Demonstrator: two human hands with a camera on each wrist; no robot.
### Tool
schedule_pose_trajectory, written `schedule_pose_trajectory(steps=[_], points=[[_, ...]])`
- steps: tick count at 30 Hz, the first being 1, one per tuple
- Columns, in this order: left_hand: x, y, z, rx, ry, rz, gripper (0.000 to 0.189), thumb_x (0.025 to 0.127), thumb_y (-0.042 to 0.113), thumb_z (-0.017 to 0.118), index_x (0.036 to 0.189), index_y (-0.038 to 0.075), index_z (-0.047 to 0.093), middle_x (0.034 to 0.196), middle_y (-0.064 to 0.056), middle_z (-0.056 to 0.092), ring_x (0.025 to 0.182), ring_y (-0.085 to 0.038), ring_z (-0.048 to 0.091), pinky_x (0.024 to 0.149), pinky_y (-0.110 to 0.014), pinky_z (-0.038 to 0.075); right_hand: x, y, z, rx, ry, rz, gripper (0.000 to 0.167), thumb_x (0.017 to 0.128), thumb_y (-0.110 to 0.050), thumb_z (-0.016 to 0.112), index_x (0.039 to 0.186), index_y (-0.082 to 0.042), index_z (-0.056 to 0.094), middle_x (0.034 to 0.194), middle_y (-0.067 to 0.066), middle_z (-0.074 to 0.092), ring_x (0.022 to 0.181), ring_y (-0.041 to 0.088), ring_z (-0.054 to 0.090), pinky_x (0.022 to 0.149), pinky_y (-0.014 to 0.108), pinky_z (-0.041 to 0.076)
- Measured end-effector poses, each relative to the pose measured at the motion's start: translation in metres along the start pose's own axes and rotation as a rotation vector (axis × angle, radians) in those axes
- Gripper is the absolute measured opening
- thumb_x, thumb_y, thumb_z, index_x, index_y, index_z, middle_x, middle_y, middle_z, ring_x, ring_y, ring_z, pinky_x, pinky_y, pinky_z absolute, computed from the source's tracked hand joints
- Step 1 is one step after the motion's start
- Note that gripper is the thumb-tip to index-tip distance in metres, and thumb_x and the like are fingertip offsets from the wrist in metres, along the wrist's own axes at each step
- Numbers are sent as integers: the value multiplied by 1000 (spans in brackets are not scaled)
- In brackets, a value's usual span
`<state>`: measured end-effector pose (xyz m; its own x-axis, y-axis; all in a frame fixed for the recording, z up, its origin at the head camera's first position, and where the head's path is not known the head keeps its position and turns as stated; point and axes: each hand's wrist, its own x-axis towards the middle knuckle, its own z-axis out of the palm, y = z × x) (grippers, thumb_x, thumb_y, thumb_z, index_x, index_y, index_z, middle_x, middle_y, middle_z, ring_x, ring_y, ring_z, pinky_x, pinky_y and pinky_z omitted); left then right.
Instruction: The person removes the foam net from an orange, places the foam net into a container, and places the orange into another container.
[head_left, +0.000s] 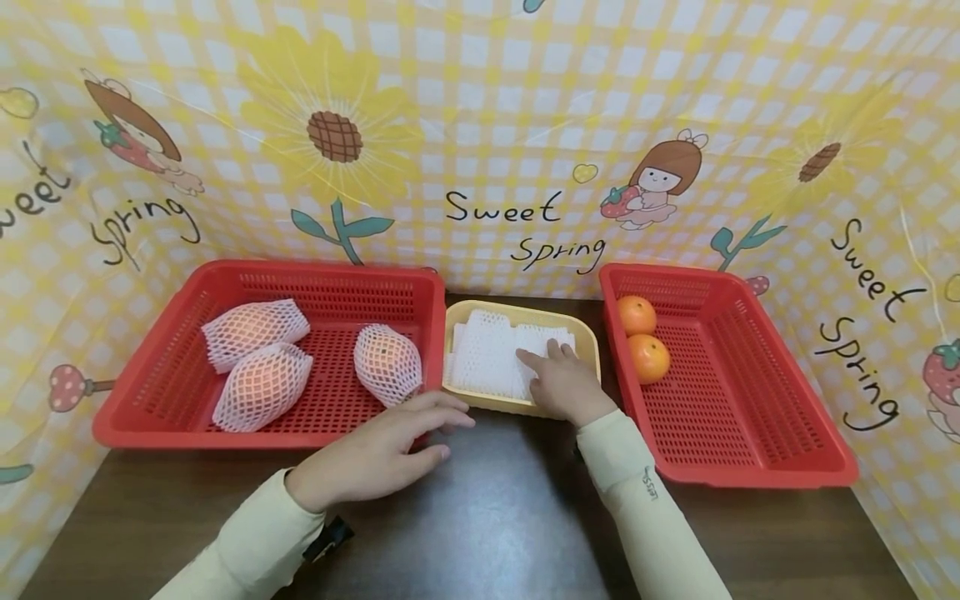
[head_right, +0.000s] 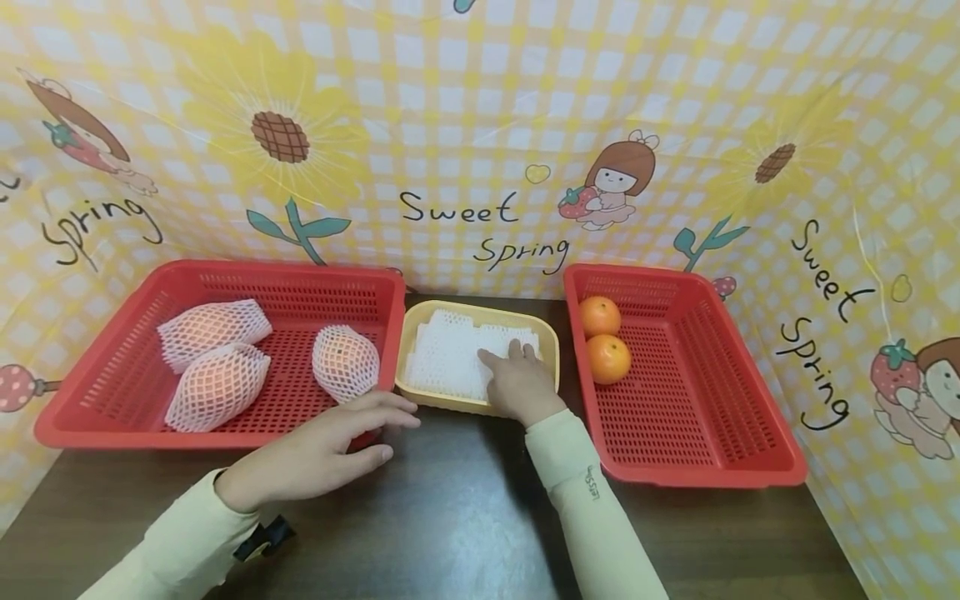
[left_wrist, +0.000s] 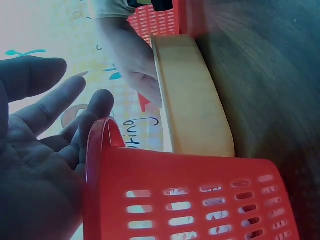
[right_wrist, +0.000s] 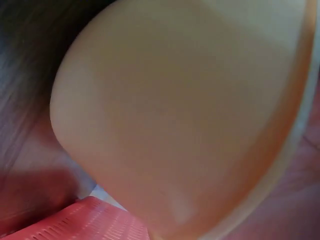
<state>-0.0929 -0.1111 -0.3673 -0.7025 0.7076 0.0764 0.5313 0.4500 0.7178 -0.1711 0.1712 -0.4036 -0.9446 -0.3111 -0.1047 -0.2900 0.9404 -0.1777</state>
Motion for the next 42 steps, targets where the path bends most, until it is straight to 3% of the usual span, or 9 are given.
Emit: schedule_pose_trajectory(steps=[7, 13, 19, 22, 26, 30, 33, 38, 42], points=[[5, 5, -4, -18, 14, 41, 36, 99, 9, 62, 132, 22, 63, 136, 6, 55, 119, -10, 53, 99, -39, 46, -3, 4, 1, 40, 37, 1, 49, 96, -10, 55, 144, -15, 57, 145, 33, 44, 132, 53, 42, 103, 66, 37], [10, 9, -32, 41, 116, 88, 31, 97, 3, 63, 125, 17, 67, 120, 6, 62, 102, -11, 59, 88, -36, 52, -11, 7, 0, 128, 184, -15, 44, 96, -12, 57, 139, -8, 60, 142, 32, 48, 132, 48, 45, 104, 63, 37], [22, -8, -69, 459, 150, 101, 26, 90, -1, 68, 113, 10, 70, 109, -1, 66, 101, -18, 62, 88, -42, 54, -21, 5, -4, 168, 284, -16, 41, 95, -14, 61, 135, -6, 62, 139, 28, 53, 128, 44, 50, 103, 59, 41], [26, -13, -82, 633, 100, 42, 27, 86, -2, 71, 110, 8, 72, 103, -5, 68, 94, -22, 66, 84, -43, 55, -25, 4, -6, 179, 308, -22, 40, 95, -16, 62, 134, -6, 63, 136, 25, 56, 124, 41, 54, 104, 55, 42], [34, -14, -94, 729, -6, -59, 28, 86, -2, 71, 113, 7, 73, 99, -7, 69, 87, -24, 66, 79, -44, 56, -30, 2, -11, 206, 333, -25, 39, 95, -17, 63, 133, -5, 64, 133, 21, 59, 121, 37, 56, 103, 52, 43], [45, -25, -101, 758, -101, -99, 35, 86, -4, 69, 119, 6, 71, 106, -10, 69, 95, -28, 66, 85, -49, 54, -34, 1, -14, 235, 344, -25, 39, 96, -18, 64, 133, -6, 64, 131, 17, 60, 120, 34, 56, 103, 50, 44], [51, -41, -103, 769, -176, -122, 45, 85, -4, 72, 129, 7, 66, 119, -14, 66, 110, -36, 62, 94, -56, 49, -38, 0, -16, 257, 351, -38, 38, 96, -17, 64, 132, -6, 64, 129, 16, 62, 120, 32, 57, 103, 49, 44], [55, -66, -105, 615, -272, -261, 59, 86, -1, 70, 143, 10, 56, 137, -17, 57, 127, -41, 51, 103, -63, 39, -43, 0, -16, 283, 374, -61, 37, 96, -17, 64, 131, -6, 65, 126, 15, 64, 117, 31, 59, 100, 48, 46], [57, -75, -106, 503, -294, -323, 69, 81, 6, 76, 146, 9, 53, 133, -14, 56, 120, -34, 52, 101, -59, 43, -47, 0, -16, 303, 388, -75, 37, 96, -18, 64, 131, -7, 65, 125, 14, 65, 117, 30, 59, 100, 48, 47]])
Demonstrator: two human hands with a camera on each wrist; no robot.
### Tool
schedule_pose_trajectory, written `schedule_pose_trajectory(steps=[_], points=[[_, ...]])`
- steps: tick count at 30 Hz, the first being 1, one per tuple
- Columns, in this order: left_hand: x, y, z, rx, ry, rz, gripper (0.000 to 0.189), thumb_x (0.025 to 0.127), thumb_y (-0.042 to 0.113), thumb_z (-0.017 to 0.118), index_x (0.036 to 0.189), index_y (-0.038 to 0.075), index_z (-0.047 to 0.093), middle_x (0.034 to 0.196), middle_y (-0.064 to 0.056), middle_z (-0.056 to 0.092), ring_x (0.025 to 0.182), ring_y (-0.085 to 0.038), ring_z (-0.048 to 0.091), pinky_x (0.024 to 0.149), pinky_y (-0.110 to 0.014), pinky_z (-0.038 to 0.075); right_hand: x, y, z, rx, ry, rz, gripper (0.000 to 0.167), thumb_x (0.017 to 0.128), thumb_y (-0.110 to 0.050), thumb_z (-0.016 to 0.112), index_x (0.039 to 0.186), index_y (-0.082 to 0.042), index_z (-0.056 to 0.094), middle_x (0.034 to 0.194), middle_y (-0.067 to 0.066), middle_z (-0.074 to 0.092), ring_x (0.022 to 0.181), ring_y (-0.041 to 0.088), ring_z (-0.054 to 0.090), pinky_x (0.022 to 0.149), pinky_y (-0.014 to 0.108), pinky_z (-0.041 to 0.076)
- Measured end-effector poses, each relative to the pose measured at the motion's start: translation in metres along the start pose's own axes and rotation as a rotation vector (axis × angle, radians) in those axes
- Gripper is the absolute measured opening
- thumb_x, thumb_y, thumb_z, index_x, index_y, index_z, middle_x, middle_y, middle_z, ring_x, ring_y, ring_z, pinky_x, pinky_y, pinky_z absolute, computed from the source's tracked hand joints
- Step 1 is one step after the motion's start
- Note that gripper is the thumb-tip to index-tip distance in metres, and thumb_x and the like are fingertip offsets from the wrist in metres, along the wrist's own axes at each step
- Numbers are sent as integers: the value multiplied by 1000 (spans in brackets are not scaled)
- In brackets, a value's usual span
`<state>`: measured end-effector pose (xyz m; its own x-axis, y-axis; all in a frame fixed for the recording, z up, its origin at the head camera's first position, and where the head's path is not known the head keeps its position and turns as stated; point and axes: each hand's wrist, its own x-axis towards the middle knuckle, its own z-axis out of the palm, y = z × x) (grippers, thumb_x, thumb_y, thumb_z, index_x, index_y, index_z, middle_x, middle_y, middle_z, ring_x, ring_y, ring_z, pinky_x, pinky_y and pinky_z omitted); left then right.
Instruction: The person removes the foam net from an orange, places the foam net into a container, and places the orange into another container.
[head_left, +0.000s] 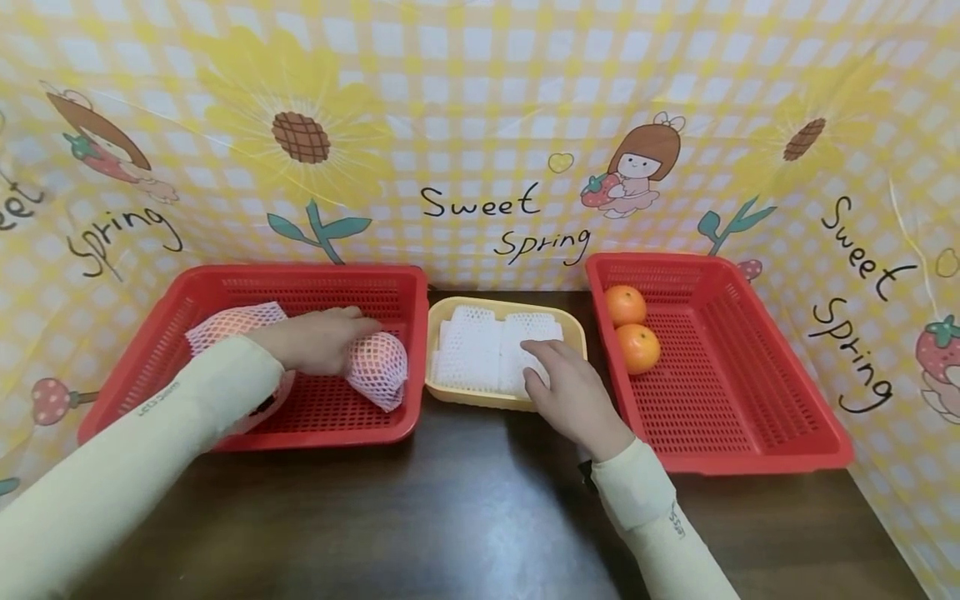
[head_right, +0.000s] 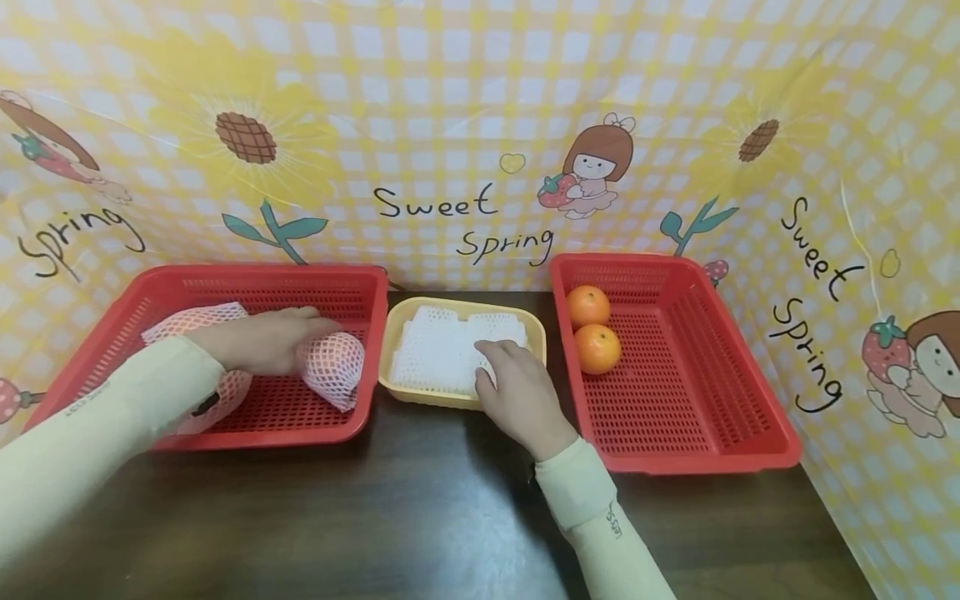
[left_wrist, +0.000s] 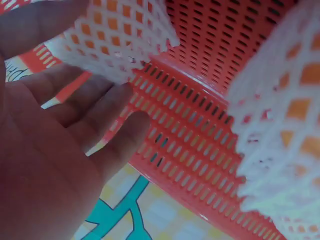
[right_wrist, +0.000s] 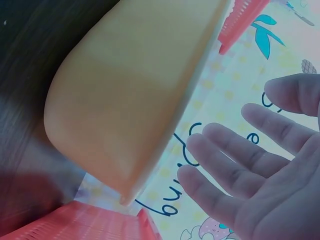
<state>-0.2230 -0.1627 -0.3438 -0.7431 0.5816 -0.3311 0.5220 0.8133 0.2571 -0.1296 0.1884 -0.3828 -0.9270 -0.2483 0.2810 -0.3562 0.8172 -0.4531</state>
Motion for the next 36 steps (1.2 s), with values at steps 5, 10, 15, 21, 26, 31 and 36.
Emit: schedule_pose_trajectory(steps=[5, 10, 15, 21, 26, 31, 36], points=[[-1, -4, 2, -41, -3, 26, 68, 75, 21, 87, 134, 10, 57, 122, -8, 52, 112, -29, 50, 94, -53, 46, 0, -6, 1, 37, -9, -4, 37, 96, -17, 65, 131, -7, 65, 127, 13, 64, 118, 30, 59, 100, 48, 46], [5, -8, 10, -221, -83, 24, 70, 78, 30, 87, 128, 13, 41, 114, -8, 56, 103, -24, 54, 91, -45, 46, -2, -10, 1, 71, -34, 4, 37, 97, -18, 65, 133, -7, 65, 129, 11, 63, 120, 29, 59, 102, 48, 45], [8, -10, 18, -270, -119, -17, 84, 77, 42, 86, 136, 16, 33, 124, -11, 49, 108, -27, 53, 92, -48, 46, -5, -13, 0, 95, -23, -19, 36, 96, -16, 66, 131, -7, 65, 129, 10, 64, 121, 28, 59, 103, 47, 45], [7, -10, 19, -301, -97, -39, 86, 75, 41, 86, 139, 23, 31, 129, -8, 43, 112, -28, 50, 90, -49, 47, -7, -16, -2, 108, -22, -46, 36, 96, -16, 66, 131, -7, 66, 128, 10, 64, 121, 27, 59, 102, 47, 45], [-3, -10, 10, -333, -25, -10, 81, 77, 40, 85, 136, 23, 34, 124, -7, 51, 106, -24, 55, 87, -43, 50, -7, -19, -2, 113, -22, -53, 35, 96, -16, 66, 130, -7, 66, 127, 9, 65, 119, 26, 60, 102, 46, 46], [-22, -5, -2, -370, 26, 4, 80, 79, 42, 83, 137, 23, 33, 116, -8, 56, 99, -24, 58, 82, -43, 51, -7, -23, 0, 130, -17, -71, 35, 96, -15, 67, 130, -7, 67, 126, 8, 65, 119, 25, 60, 101, 45, 46], [-45, 6, -15, -422, 118, 17, 81, 77, 39, 86, 136, 24, 33, 117, -9, 55, 98, -26, 58, 80, -43, 52, -7, -27, 2, 147, -3, -140, 33, 95, -15, 68, 128, -7, 68, 124, 6, 66, 117, 22, 61, 101, 42, 47]])
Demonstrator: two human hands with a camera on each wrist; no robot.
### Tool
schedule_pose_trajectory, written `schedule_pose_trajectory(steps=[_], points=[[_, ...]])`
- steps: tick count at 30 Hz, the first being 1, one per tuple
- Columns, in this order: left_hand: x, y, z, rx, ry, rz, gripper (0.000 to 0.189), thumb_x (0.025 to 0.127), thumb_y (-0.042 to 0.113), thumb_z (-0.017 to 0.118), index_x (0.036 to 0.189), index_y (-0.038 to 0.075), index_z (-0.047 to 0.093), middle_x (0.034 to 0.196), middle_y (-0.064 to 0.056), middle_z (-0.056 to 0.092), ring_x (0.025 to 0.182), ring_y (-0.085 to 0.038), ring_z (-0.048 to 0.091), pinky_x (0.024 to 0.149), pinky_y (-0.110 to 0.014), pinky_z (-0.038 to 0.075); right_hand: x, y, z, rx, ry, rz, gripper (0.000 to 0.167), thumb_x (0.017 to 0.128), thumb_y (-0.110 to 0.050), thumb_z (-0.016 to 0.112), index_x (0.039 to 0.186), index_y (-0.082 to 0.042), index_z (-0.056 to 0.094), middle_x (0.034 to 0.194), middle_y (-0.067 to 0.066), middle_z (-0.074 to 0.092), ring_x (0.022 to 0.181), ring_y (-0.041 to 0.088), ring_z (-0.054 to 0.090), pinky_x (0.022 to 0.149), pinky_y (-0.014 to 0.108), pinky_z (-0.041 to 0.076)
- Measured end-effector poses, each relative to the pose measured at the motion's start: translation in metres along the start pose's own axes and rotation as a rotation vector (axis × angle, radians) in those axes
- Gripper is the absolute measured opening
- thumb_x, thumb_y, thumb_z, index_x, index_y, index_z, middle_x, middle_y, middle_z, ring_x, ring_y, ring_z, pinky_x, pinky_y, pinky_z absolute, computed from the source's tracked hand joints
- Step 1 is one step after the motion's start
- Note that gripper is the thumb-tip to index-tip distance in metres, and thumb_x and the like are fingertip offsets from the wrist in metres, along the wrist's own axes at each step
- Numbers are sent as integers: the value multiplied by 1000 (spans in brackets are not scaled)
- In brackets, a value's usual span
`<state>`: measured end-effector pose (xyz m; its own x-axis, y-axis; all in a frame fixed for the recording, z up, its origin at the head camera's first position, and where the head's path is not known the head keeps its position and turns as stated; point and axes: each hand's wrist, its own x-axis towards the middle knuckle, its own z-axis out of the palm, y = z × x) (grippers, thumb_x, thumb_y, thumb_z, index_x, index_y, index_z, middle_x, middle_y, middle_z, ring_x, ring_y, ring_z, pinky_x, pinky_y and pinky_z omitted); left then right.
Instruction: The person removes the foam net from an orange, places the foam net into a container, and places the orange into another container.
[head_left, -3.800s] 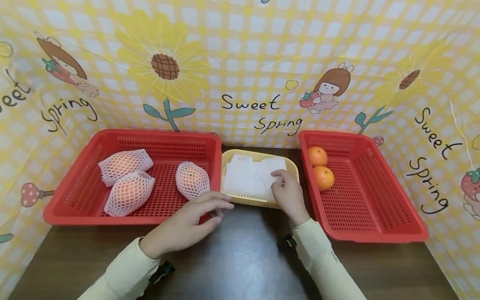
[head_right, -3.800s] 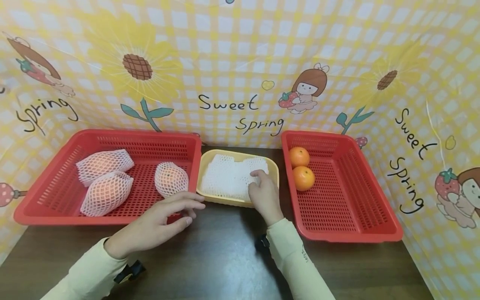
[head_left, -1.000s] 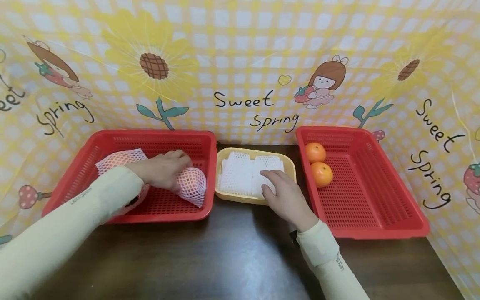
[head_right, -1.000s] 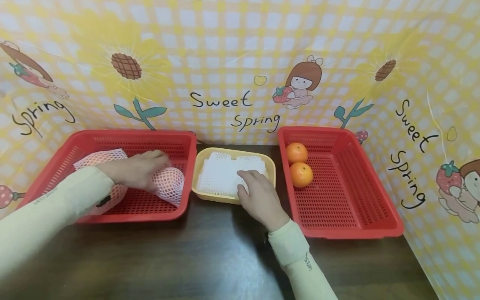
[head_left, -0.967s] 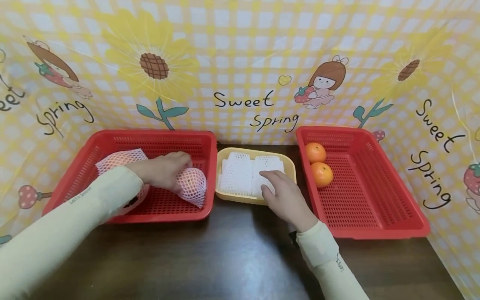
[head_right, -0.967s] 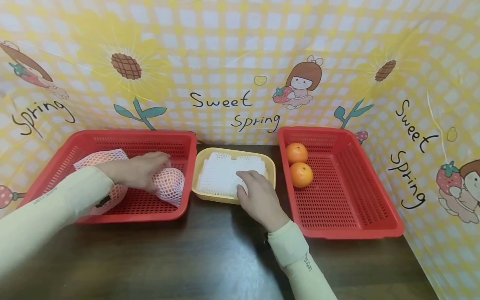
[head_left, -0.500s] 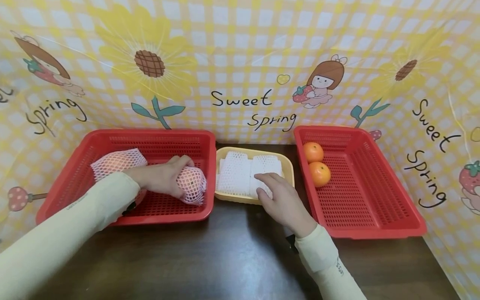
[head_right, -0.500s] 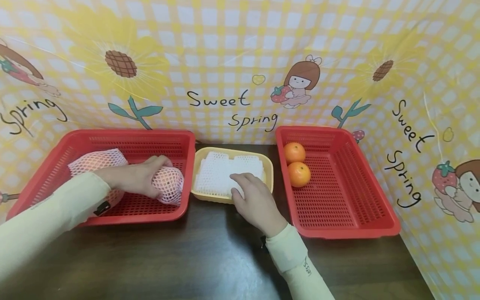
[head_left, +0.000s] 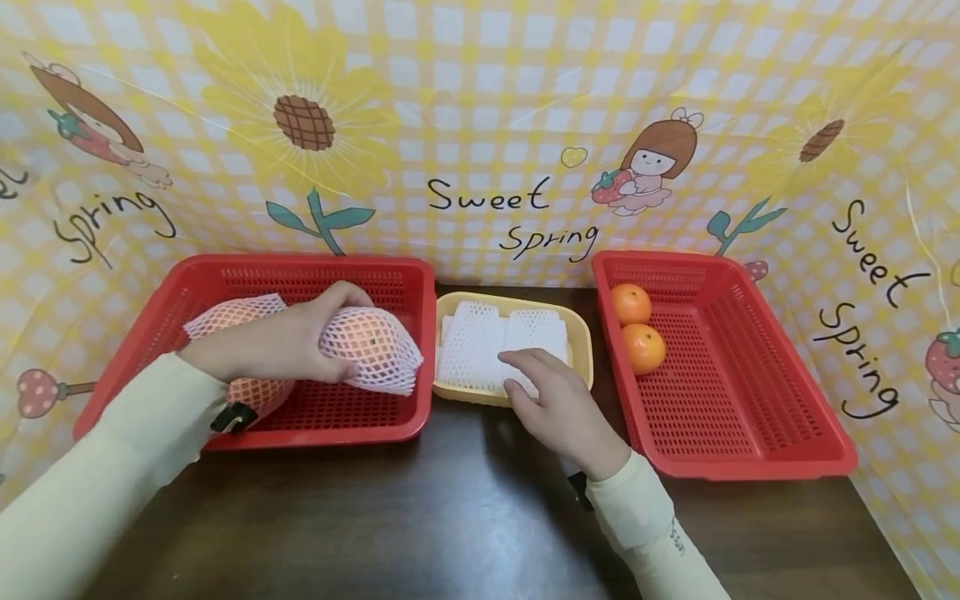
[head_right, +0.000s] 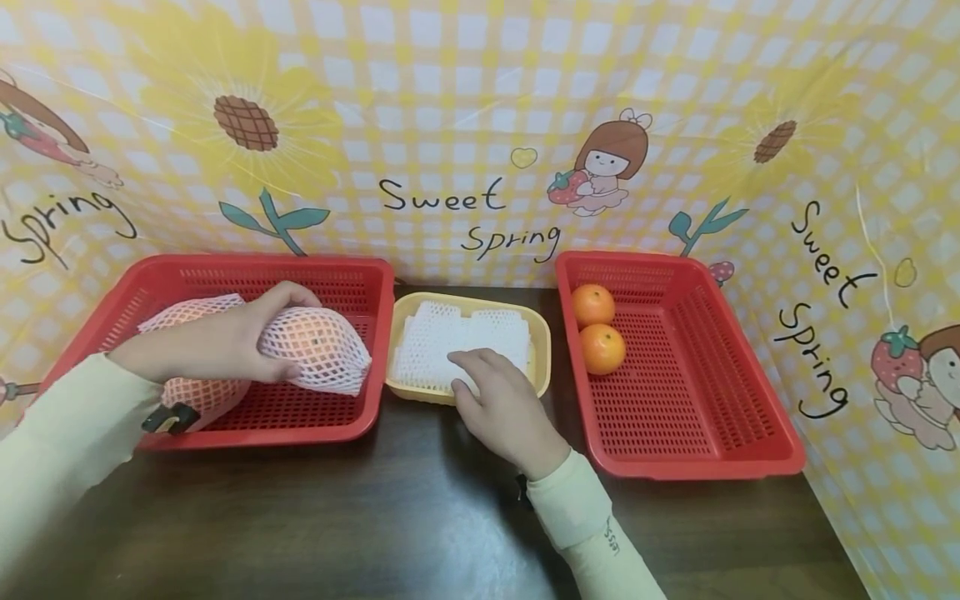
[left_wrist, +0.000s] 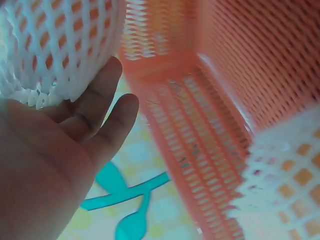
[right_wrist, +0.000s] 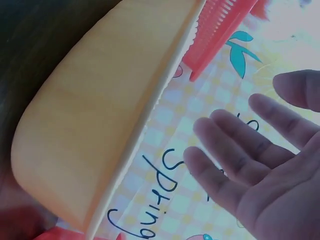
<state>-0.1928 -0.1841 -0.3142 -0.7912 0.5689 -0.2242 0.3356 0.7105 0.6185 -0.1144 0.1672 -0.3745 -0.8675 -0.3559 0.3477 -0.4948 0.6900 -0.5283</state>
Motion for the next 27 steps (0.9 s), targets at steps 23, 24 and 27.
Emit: schedule_pose_trajectory(steps=[23, 24, 27], points=[[-32, 58, 27, -74, 116, 329, 82, 75, 29, 89, 137, 30, 34, 125, 11, 54, 104, -10, 59, 88, -36, 52, -6, -41, 5, 232, 136, -430, 15, 90, -3, 73, 104, -9, 71, 88, 0, 66, 76, 9, 58, 70, 22, 51], [-33, 59, 29, -86, 109, 340, 82, 75, 29, 89, 137, 31, 35, 126, 11, 53, 105, -10, 58, 88, -36, 52, -7, -41, 6, 219, 149, -420, 13, 90, -2, 73, 101, -8, 71, 87, 0, 66, 75, 9, 58, 69, 22, 51], [-33, 61, 35, -93, 105, 388, 81, 76, 32, 87, 137, 30, 35, 128, 11, 53, 108, -11, 57, 90, -34, 51, -10, -44, 7, 120, 193, -416, 8, 90, -2, 69, 87, -9, 70, 76, -1, 62, 67, 9, 53, 62, 23, 48]])
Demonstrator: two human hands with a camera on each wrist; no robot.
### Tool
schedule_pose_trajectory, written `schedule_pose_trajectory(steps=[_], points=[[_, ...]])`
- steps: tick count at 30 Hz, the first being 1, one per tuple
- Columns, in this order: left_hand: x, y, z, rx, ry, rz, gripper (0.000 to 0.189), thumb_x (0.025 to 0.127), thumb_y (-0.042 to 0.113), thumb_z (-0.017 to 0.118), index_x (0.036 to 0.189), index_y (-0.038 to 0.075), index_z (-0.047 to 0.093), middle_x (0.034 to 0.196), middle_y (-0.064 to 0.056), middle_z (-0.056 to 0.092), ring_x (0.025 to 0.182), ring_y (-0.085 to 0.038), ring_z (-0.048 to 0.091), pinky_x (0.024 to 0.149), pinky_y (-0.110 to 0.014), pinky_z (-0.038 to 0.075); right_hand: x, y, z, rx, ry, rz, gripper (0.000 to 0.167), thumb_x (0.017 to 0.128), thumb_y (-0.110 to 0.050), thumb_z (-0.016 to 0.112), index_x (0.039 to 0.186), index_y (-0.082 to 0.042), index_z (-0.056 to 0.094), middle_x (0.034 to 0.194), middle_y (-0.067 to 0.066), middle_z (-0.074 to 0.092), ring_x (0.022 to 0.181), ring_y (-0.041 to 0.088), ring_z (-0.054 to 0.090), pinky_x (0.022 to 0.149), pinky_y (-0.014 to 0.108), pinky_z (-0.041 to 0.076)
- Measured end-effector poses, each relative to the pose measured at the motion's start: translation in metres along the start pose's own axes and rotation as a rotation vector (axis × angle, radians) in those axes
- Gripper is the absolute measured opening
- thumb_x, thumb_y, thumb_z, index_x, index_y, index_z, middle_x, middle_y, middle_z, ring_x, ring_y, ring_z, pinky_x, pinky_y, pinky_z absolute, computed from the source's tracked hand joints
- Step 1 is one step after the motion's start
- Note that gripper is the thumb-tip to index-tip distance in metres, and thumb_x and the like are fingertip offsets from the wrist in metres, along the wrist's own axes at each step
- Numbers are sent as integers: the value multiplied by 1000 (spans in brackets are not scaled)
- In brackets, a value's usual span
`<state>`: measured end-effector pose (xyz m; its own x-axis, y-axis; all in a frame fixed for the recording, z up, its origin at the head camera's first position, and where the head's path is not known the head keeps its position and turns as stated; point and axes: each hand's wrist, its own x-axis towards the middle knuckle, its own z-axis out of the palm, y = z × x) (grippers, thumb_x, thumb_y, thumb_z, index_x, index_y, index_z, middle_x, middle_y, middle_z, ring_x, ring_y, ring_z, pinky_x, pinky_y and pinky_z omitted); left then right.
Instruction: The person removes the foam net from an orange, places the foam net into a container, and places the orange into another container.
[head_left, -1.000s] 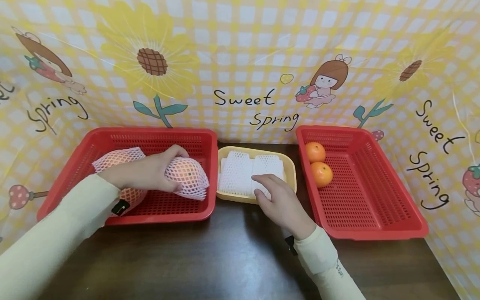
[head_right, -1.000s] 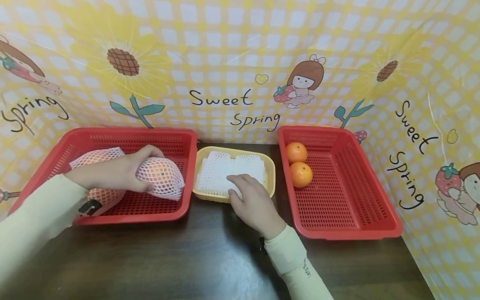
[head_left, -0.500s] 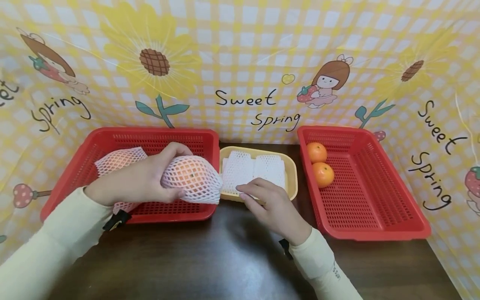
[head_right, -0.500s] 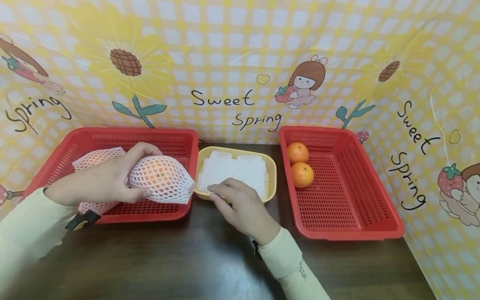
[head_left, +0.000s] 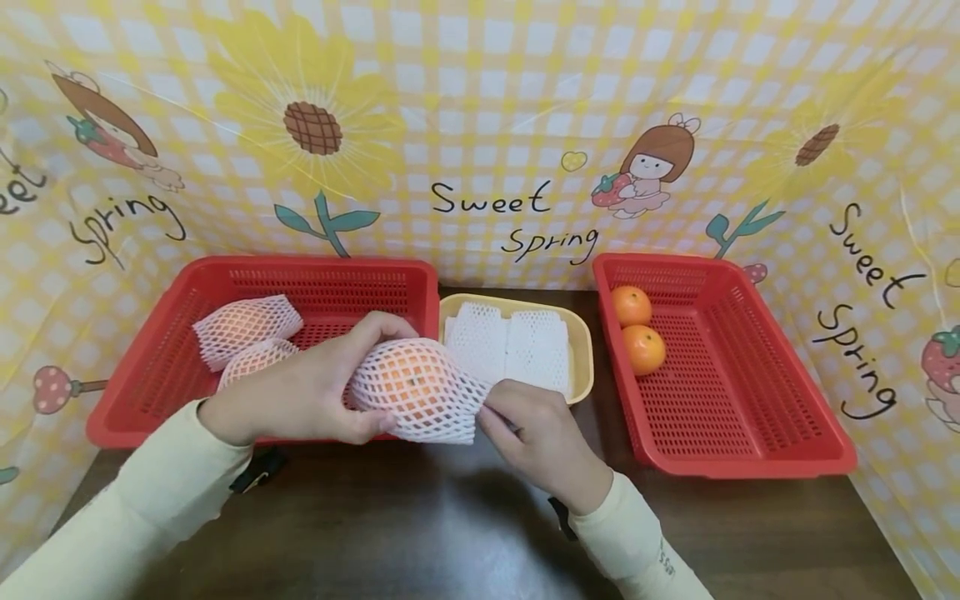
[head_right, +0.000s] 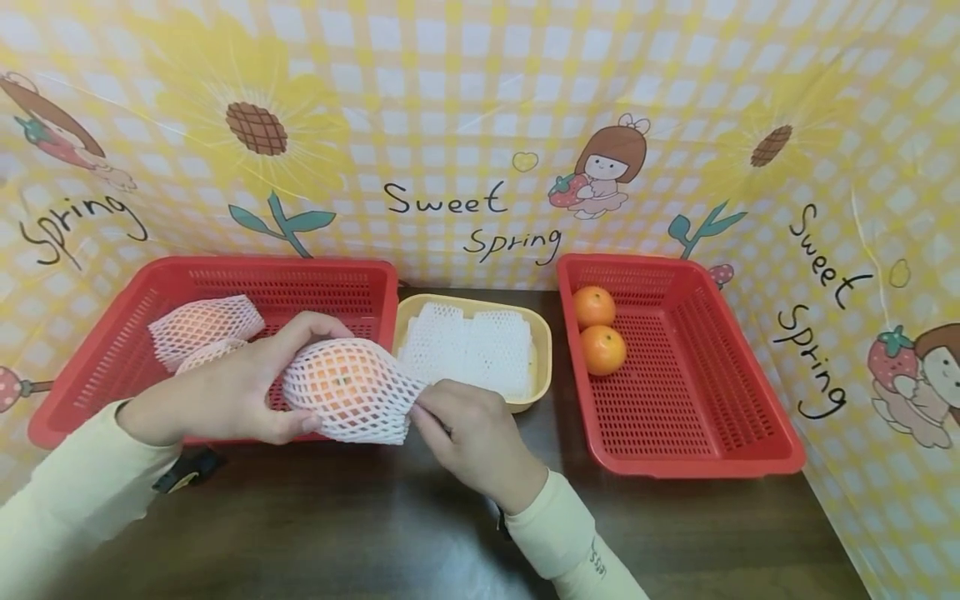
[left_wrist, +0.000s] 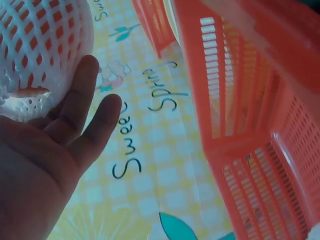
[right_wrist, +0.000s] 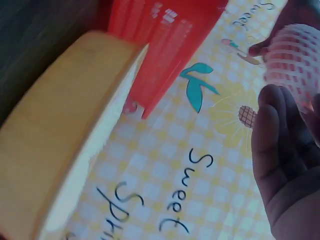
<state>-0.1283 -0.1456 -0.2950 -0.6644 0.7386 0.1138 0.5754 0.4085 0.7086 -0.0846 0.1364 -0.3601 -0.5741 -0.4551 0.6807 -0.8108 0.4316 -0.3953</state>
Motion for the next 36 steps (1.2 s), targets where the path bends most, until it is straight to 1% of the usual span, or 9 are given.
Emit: schedule_pose_trajectory(steps=[4, 8, 12, 15, 20, 22, 26, 30, 36], points=[[2, 1, 7, -18, -2, 78, 78, 78, 32, 85, 138, 25, 35, 127, 8, 54, 108, -13, 57, 91, -35, 50, -2, -3, -2, -184, -2, -51, 17, 83, -2, 68, 70, -10, 61, 63, -2, 51, 55, 11, 43, 50, 24, 39], [5, 4, 11, 0, 13, 102, 77, 78, 33, 84, 138, 23, 36, 124, 8, 55, 105, -12, 58, 90, -35, 51, -3, -5, -5, -313, 3, -151, 14, 79, -2, 70, 70, -10, 63, 59, -3, 52, 51, 11, 45, 46, 24, 39], [8, 5, 14, 35, 24, 95, 78, 77, 31, 85, 137, 21, 36, 122, 8, 55, 101, -11, 59, 87, -34, 51, 0, -10, -9, -333, 80, -301, 21, 89, -6, 61, 70, -13, 64, 61, -5, 55, 51, 9, 47, 45, 24, 40], [10, 7, 15, 56, 25, 94, 80, 76, 30, 86, 137, 20, 36, 121, 7, 55, 99, -10, 59, 86, -34, 52, 2, -12, -11, -224, 182, -354, 29, 97, -9, 57, 69, -12, 61, 63, -4, 53, 52, 10, 46, 46, 23, 41], [12, 9, 19, 71, 13, 89, 81, 76, 31, 86, 138, 19, 36, 120, 7, 54, 98, -9, 59, 84, -33, 53, 4, -14, -10, 115, 298, -270, 21, 99, -10, 62, 82, -4, 70, 78, 9, 63, 66, 17, 59, 60, 25, 52], [13, 9, 20, 73, 7, 80, 81, 76, 31, 86, 138, 18, 36, 120, 7, 54, 98, -9, 58, 84, -33, 53, 5, -16, -10, 184, 313, -237, 16, 98, -7, 63, 88, 1, 73, 90, 15, 67, 78, 23, 63, 71, 29, 55], [14, 9, 22, 91, 2, 62, 83, 76, 33, 86, 140, 18, 36, 118, 6, 55, 95, -9, 58, 82, -32, 53, 5, -17, -8, 197, 303, -227, 12, 96, -3, 64, 95, 4, 74, 104, 20, 68, 91, 29, 64, 83, 35, 56], [16, 8, 24, 76, 0, 86, 83, 77, 32, 85, 142, 17, 34, 120, 5, 54, 97, -9, 58, 84, -32, 52, 2, -14, -6, 224, 279, -200, 14, 93, 1, 60, 99, 4, 73, 105, 19, 68, 92, 28, 64, 83, 34, 55], [17, 8, 26, 43, -6, 96, 85, 81, 33, 83, 145, 19, 28, 127, 4, 53, 104, -11, 57, 91, -35, 51, -3, -6, -7, 215, 149, -79, 27, 89, -8, 72, 113, 2, 69, 115, 16, 67, 103, 27, 64, 94, 36, 51]])
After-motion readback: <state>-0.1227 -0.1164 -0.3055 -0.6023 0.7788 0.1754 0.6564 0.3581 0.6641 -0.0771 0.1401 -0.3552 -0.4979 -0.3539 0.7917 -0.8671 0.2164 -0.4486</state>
